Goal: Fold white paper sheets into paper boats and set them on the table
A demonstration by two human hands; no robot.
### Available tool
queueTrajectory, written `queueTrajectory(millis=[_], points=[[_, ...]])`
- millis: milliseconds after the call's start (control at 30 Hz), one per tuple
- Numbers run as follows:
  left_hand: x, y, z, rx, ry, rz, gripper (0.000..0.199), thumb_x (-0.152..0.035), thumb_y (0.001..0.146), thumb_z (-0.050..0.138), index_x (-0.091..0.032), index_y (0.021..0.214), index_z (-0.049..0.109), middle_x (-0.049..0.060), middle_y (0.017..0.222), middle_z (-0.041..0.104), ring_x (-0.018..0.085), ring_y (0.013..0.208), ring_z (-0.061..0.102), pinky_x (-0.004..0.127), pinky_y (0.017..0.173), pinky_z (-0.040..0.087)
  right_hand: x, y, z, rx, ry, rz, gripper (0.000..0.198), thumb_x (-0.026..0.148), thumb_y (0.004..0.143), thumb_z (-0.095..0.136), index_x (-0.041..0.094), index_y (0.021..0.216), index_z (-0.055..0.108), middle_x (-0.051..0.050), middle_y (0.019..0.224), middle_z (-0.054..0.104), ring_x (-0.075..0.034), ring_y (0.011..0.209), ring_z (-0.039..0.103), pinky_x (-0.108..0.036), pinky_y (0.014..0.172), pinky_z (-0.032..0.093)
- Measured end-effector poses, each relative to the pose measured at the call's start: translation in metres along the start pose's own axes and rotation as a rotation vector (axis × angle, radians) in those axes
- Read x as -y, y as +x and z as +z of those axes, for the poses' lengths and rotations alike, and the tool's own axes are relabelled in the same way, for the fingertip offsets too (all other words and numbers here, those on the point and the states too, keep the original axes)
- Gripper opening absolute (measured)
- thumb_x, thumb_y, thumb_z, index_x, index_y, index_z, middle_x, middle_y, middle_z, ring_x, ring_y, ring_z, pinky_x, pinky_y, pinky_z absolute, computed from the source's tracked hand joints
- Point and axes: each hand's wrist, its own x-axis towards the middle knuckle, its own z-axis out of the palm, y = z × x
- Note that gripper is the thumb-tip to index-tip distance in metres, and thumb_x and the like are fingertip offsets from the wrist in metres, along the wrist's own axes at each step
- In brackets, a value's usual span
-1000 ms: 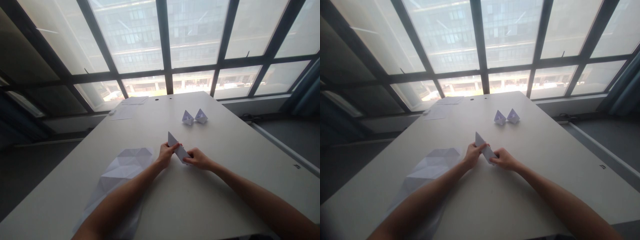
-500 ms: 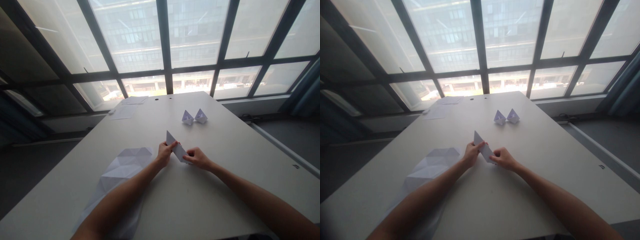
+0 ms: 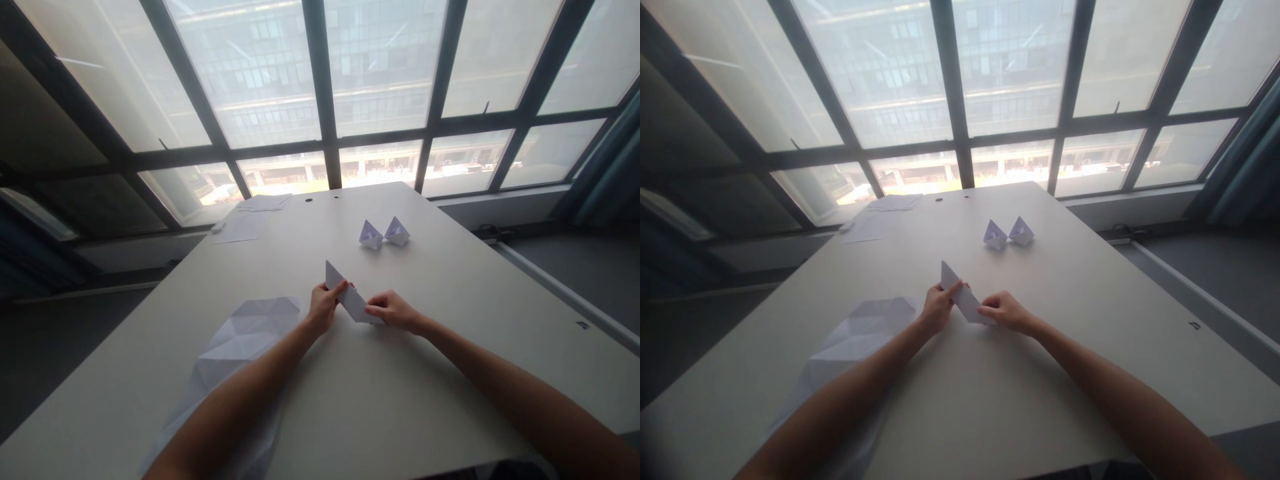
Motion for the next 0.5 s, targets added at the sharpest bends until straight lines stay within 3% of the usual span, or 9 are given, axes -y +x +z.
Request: queueTrajectory(millis=[100, 300, 500], points=[[0.005, -0.011, 0.007, 0.082, 0.093, 0.011, 0.034, -0.035, 0.064, 0.085, -0.009, 0.081, 0.074, 0.011, 0.081, 0.074, 0.021, 0.072, 0.068, 0.031, 0.071, 0.051, -0.003, 0.001, 0.004, -0.06, 0.006, 0.004, 0.04, 0.05, 0.078, 0.064, 0.013, 0.062, 0.062, 0.004, 0.053, 0.047, -0.009, 0.05, 0.039, -0.022, 0.047, 0.027], [0.009, -0.023, 0.014, 0.251, 0.193, -0.068, 0.036, -0.031, 0.063, 0.087, -0.01, 0.09, 0.077, 0.012, 0.089, 0.075, 0.024, 0.079, 0.069, 0.032, 0.076, 0.052, -0.007, -0.001, 0.012, -0.175, 0.08, -0.049, 0.045, 0.056, 0.078, 0.063, 0.013, 0.064, 0.063, 0.002, 0.058, 0.049, -0.011, 0.056, 0.042, -0.023, 0.051, 0.031], [0.009, -0.014, 0.009, 0.188, 0.062, -0.131, 0.034, -0.038, 0.068, 0.084, -0.009, 0.084, 0.075, 0.013, 0.087, 0.075, 0.022, 0.077, 0.069, 0.032, 0.075, 0.052, -0.001, -0.002, 0.007, -0.109, 0.068, 0.019, 0.042, 0.053, 0.075, 0.065, 0.014, 0.062, 0.06, 0.003, 0.054, 0.045, -0.01, 0.052, 0.039, -0.022, 0.046, 0.028]])
